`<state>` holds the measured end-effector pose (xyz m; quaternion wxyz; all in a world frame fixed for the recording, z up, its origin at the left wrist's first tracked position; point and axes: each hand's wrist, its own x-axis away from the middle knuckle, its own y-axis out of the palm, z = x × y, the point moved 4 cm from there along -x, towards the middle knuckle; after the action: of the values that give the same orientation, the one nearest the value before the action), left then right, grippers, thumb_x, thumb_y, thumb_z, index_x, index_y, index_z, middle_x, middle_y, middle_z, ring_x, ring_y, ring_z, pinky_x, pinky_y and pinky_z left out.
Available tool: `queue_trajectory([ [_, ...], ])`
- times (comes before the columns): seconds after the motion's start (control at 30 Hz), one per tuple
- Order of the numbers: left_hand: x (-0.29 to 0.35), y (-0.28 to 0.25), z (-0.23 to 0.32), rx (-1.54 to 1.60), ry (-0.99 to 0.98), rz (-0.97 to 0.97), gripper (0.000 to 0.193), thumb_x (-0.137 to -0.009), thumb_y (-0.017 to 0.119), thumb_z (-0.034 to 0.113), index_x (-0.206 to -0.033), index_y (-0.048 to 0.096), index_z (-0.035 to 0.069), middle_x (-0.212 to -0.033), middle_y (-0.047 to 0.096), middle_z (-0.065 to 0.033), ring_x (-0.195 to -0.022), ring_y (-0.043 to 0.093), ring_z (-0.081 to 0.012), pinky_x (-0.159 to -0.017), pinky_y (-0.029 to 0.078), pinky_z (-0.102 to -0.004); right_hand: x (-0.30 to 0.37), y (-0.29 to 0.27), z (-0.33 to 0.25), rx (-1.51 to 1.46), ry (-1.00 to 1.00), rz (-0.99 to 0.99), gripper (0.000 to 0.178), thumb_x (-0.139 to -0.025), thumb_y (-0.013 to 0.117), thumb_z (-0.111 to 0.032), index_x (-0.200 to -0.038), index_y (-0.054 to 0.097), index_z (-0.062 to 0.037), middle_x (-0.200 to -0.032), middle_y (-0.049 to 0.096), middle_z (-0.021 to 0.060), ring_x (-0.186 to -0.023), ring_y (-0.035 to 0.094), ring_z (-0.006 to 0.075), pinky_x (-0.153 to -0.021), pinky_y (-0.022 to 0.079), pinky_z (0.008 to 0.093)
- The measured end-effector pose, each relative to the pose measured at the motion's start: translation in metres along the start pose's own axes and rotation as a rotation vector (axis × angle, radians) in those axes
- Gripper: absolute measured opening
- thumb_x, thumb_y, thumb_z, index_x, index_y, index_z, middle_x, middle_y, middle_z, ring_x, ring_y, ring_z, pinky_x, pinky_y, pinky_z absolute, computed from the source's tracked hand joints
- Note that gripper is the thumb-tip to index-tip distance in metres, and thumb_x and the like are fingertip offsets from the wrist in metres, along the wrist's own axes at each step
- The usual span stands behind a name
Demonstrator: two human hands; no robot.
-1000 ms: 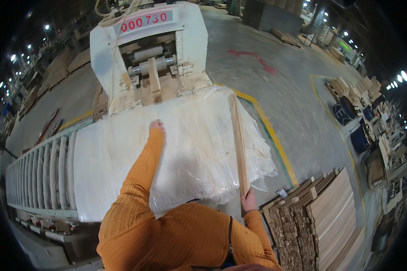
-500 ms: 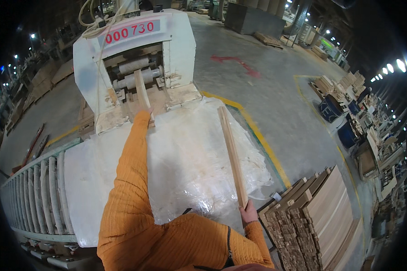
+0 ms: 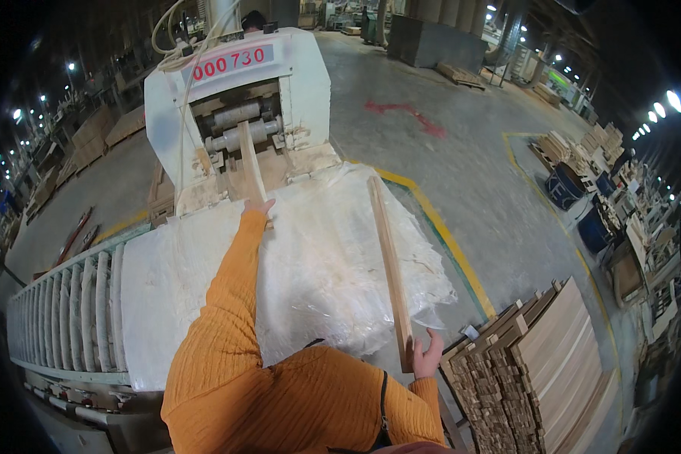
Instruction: The person repeatedly feeds thin wooden planks into a machine, retrieves them from the output side, and stacks them on a nearby pallet. The process is continuous and repetitive throughout the clip.
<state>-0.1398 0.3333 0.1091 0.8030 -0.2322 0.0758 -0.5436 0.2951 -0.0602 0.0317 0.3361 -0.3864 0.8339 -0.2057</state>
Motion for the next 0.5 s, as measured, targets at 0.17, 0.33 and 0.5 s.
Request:
queue_trajectory([
  [0.17, 0.036, -0.003, -0.005, 0.053, 0.041, 0.005, 0.070, -0.067, 0.076, 0.035, -0.120, 0.045, 0.003, -0.099, 0.060, -0.0178, -0.071, 0.065, -0.0266, -0.054, 0.057, -0.0383, 0.020, -0.032, 0.012, -0.078, 0.067, 0.094, 0.032, -0.081, 0.061, -0.006, -0.112, 0.055, -0.0006, -0.109, 0.057, 0.0163, -0.105, 0.050, 0.0331, -0.091, 0.039, 0.0396],
  [0.33, 0.070, 0.001, -0.003, 0.276, -0.007, -0.053, 0.066, -0.067, 0.076, 0.035, -0.117, 0.048, 0.003, -0.094, 0.060, -0.0146, -0.066, 0.063, -0.0254, -0.051, 0.056, -0.0391, 0.030, -0.063, 0.020, -0.157, 0.066, 0.097, 0.027, -0.082, 0.059, -0.005, -0.108, 0.057, -0.0012, -0.105, 0.058, 0.0141, -0.098, 0.052, 0.0305, -0.084, 0.042, 0.0376],
  [0.5, 0.131, 0.003, -0.009, 0.425, -0.021, -0.242, 0.061, -0.070, 0.073, 0.037, -0.116, 0.049, 0.007, -0.086, 0.053, -0.0085, -0.061, 0.056, -0.0236, -0.051, 0.053, -0.0361, 0.034, -0.070, 0.022, -0.301, 0.045, 0.045, 0.020, -0.083, 0.058, -0.005, -0.103, 0.059, -0.0006, -0.098, 0.060, 0.0131, -0.090, 0.056, 0.0270, -0.079, 0.044, 0.0353],
])
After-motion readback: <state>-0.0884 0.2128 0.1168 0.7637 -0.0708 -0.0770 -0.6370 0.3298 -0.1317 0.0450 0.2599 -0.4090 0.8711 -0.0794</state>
